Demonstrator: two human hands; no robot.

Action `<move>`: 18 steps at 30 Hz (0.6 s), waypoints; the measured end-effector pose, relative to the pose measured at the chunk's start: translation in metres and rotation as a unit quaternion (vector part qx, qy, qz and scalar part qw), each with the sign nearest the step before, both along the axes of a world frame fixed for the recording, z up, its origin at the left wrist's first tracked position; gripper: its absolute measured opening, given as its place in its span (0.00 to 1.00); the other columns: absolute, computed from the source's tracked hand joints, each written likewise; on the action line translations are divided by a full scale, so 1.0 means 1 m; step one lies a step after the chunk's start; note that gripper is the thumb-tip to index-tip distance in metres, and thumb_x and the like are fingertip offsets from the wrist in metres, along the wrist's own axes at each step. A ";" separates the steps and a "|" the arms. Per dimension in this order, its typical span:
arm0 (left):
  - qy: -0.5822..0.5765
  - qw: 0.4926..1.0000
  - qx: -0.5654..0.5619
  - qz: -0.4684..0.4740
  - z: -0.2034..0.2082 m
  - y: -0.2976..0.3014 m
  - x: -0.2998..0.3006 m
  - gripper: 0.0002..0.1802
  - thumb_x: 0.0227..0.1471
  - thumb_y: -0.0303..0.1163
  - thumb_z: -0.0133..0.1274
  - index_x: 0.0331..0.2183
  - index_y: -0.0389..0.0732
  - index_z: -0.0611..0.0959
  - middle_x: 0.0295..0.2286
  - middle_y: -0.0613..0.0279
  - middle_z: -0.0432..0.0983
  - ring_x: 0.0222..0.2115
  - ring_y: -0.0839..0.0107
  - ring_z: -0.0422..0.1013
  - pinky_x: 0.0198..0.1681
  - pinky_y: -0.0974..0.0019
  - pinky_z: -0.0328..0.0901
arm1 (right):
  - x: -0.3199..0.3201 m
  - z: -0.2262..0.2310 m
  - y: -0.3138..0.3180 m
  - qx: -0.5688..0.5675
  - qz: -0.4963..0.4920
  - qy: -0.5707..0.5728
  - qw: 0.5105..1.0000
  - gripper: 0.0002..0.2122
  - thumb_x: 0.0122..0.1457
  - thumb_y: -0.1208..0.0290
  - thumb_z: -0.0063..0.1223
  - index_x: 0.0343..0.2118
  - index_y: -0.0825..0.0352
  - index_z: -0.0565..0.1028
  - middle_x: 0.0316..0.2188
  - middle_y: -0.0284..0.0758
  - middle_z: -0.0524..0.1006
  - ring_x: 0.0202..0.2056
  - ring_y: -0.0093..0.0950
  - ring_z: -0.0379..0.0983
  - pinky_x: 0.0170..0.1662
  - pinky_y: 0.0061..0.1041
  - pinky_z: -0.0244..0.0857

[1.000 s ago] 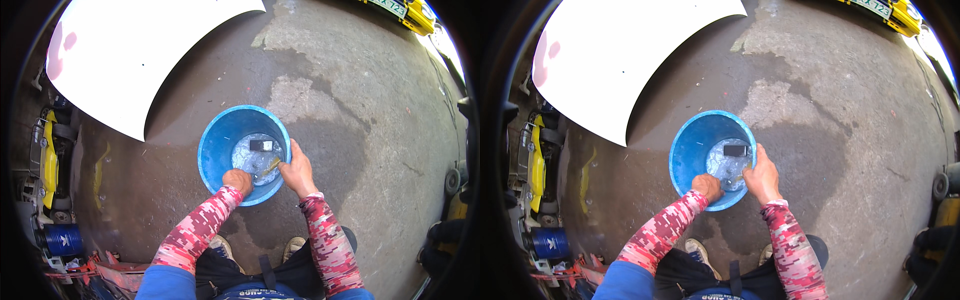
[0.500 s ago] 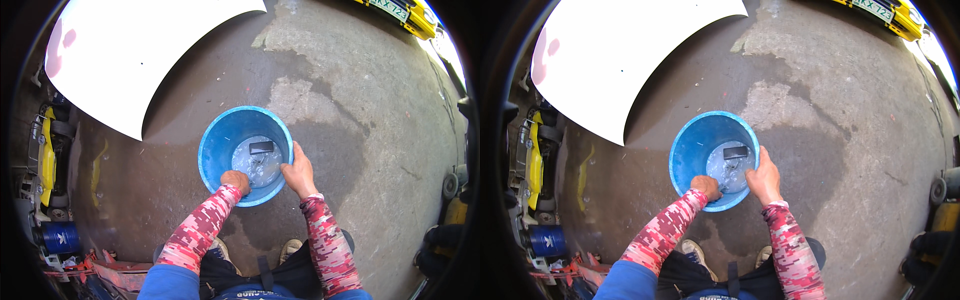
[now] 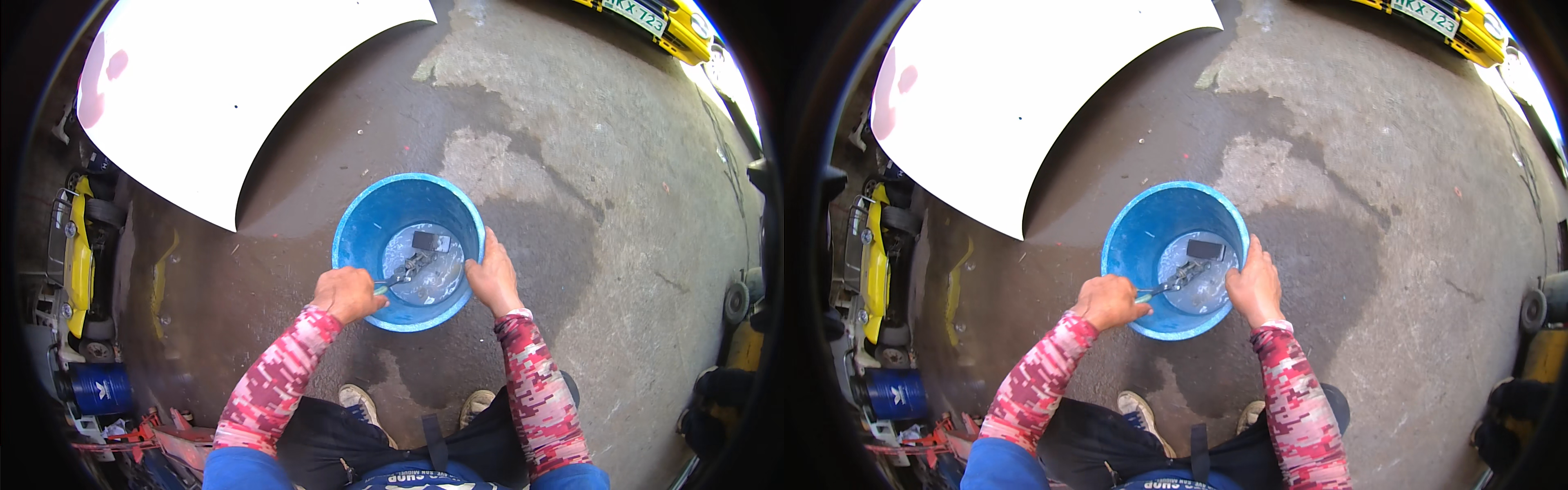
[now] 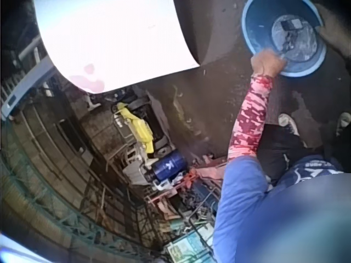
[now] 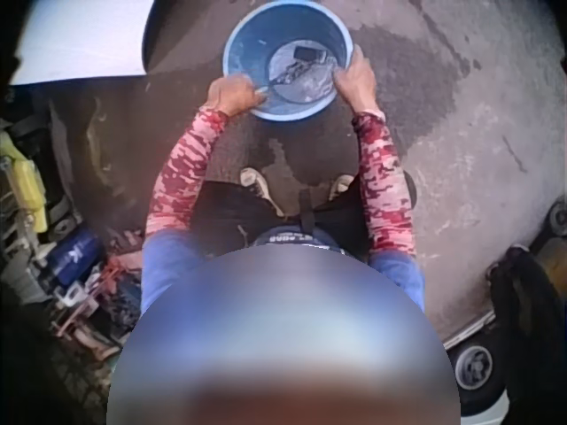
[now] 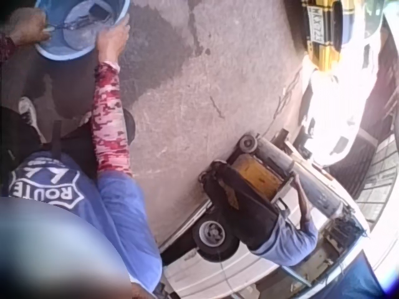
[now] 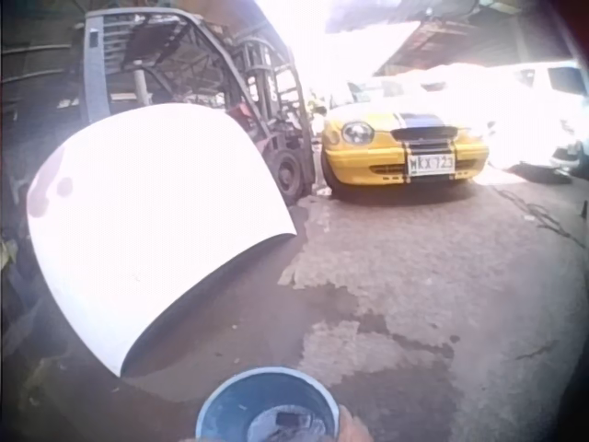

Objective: The person uses a welding torch to heat and weld a metal engine block on the workshop floor, then picks up a metal part and walks to a blue bucket. They submerge the part in water and scrub it with a brush, then remove it and inspect it.

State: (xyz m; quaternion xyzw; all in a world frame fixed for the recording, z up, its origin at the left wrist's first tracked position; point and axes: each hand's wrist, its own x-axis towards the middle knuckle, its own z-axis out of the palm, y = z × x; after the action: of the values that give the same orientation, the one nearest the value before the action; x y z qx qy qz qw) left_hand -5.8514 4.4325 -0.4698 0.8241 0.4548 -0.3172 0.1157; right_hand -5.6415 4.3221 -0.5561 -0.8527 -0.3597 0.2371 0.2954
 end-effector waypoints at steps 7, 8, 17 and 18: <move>-0.147 0.976 -0.040 0.154 0.072 -0.023 -0.054 0.28 0.44 0.58 0.64 0.25 0.38 0.86 0.24 0.46 0.79 0.27 0.51 0.77 0.33 0.54 0.69 | -0.003 0.033 0.003 0.160 0.001 0.102 0.982 0.26 0.55 0.73 0.55 0.58 0.72 0.67 0.44 0.47 0.77 0.43 0.38 0.76 0.48 0.35 0.70; -0.183 0.967 -0.052 0.169 0.076 -0.027 -0.062 0.29 0.44 0.58 0.64 0.24 0.37 0.86 0.23 0.46 0.78 0.26 0.51 0.76 0.32 0.54 0.68 | -0.006 0.035 0.004 0.155 0.000 0.165 0.974 0.25 0.55 0.73 0.56 0.57 0.72 0.68 0.43 0.46 0.77 0.42 0.36 0.76 0.47 0.34 0.71; -0.398 0.896 -0.088 0.174 0.086 -0.039 -0.089 0.26 0.50 0.46 0.65 0.19 0.31 0.80 0.18 0.57 0.69 0.20 0.70 0.65 0.26 0.62 0.61 | -0.039 0.032 0.011 0.189 0.056 0.318 0.927 0.47 0.49 0.72 0.65 0.68 0.74 0.45 0.59 0.55 0.67 0.57 0.41 0.68 0.57 0.35 0.65; -0.403 0.891 -0.094 0.187 0.086 -0.040 -0.090 0.26 0.50 0.46 0.65 0.19 0.31 0.80 0.19 0.58 0.70 0.21 0.72 0.65 0.26 0.62 0.61 | -0.042 0.032 0.012 0.174 0.067 0.272 0.944 0.48 0.49 0.72 0.66 0.68 0.74 0.45 0.59 0.54 0.67 0.57 0.41 0.69 0.57 0.35 0.66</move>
State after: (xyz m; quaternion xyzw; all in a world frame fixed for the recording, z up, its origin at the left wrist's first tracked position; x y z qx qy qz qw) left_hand -5.9415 4.3924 -0.3839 0.7663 0.4827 0.0279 0.4231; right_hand -5.6831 4.3336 -0.5243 -0.6651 -0.3577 0.4127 0.5093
